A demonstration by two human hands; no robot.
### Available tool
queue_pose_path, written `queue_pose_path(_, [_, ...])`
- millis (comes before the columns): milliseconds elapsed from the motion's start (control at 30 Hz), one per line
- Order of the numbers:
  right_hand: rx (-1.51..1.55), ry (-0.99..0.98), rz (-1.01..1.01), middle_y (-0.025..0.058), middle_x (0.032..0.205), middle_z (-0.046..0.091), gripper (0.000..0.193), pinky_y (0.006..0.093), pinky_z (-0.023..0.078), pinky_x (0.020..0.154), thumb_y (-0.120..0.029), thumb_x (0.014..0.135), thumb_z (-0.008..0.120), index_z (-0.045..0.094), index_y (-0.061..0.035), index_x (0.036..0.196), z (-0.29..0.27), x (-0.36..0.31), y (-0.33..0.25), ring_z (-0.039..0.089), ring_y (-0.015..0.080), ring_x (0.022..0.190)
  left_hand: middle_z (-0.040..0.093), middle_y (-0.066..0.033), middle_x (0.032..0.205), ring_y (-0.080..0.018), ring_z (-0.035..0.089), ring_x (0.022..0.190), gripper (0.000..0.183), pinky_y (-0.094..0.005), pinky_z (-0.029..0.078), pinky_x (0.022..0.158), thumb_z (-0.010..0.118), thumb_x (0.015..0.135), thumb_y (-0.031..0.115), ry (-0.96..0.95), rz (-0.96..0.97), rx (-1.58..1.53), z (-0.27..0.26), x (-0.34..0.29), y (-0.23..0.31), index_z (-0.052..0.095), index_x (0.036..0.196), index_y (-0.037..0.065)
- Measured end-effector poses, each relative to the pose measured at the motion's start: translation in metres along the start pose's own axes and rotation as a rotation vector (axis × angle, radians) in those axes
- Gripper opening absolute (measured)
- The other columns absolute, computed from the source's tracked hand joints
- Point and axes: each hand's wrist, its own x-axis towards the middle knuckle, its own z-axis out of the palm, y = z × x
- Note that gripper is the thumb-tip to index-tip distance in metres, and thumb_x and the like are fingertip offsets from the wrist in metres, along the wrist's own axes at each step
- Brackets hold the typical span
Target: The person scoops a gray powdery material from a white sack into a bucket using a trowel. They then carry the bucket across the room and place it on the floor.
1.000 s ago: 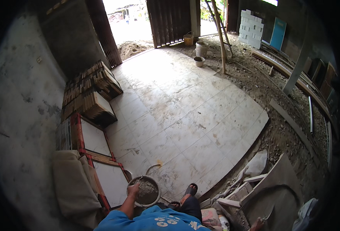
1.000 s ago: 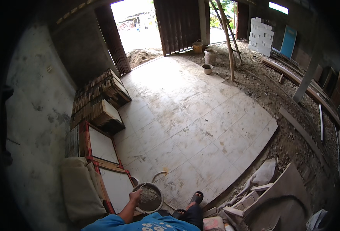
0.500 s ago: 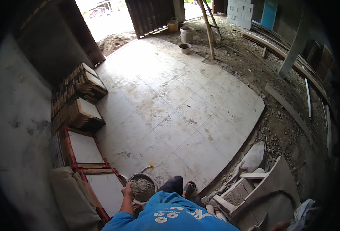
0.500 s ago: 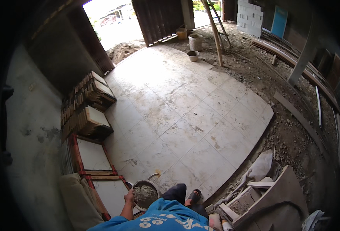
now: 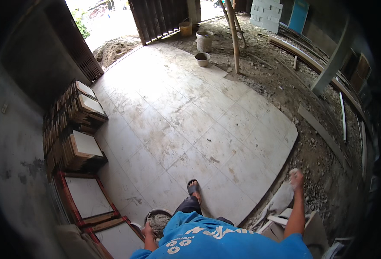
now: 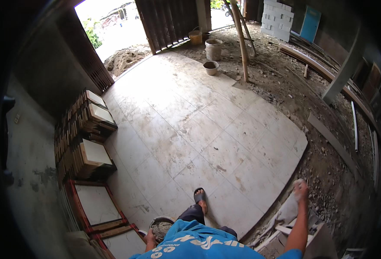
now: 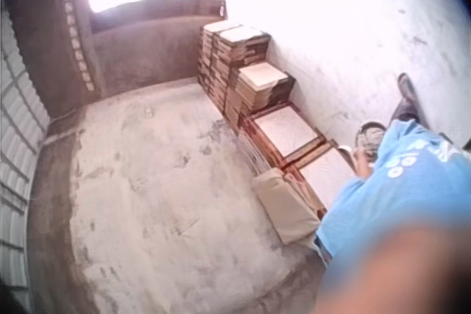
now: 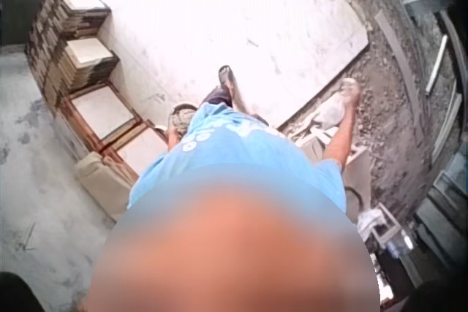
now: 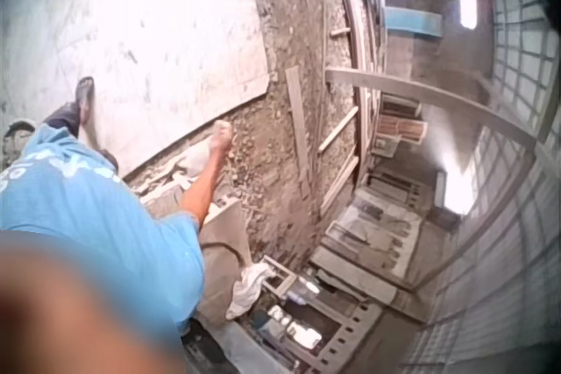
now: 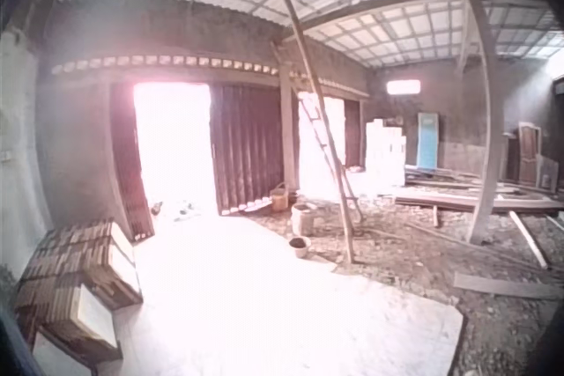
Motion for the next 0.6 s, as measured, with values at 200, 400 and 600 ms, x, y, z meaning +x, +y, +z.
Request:
queue_pose_path(200, [-0.049, -0.544, 0.862, 0.0157, 0.075, 0.063, 0.032, 0.0491, 0.051, 0.038, -0.031, 0.097, 0.064, 0.058, 0.0008, 0.100, 0.152, 0.032, -0.033, 0.066, 0.0337, 0.053, 0.047, -0.0025, 0.055, -0.0183, 0.045, 0.041, 0.031, -0.0364, 0.035, 0.038, 0.071, 0.086, 0.034, 0.018, -0.099, -0.040, 0.073, 0.001, 0.085, 0.059, 0.078, 0.006])
queue_pose_path(400, [-0.107, -0.693, 1.340, 0.0169, 0.087, 0.065, 0.052, 0.0469, 0.056, 0.051, -0.034, 0.104, 0.056, 0.044, -0.0040, 0.144, 0.179, 0.100, -0.009, 0.068, 0.0313, 0.071, 0.045, -0.0003, 0.054, -0.0155, 0.043, 0.039, 0.030, -0.0357, 0.037, 0.036, 0.069, 0.088, 0.033, 0.024, -0.118, -0.134, 0.150, 0.001, 0.175, 0.059, 0.076, 0.007])
queue_pose_path(600, [-0.255, -0.473, 1.324, 0.0194, 0.087, 0.065, 0.057, 0.0452, 0.052, 0.052, -0.043, 0.105, 0.050, 0.037, -0.0067, 0.147, 0.245, 0.255, 0.048, 0.065, 0.0297, 0.065, 0.044, -0.0010, 0.054, -0.0160, 0.041, 0.038, 0.033, -0.0368, 0.036, 0.035, 0.071, 0.086, 0.034, 0.099, -0.105, -0.196, 0.247, 0.014, 0.269, 0.054, 0.073, 0.008])
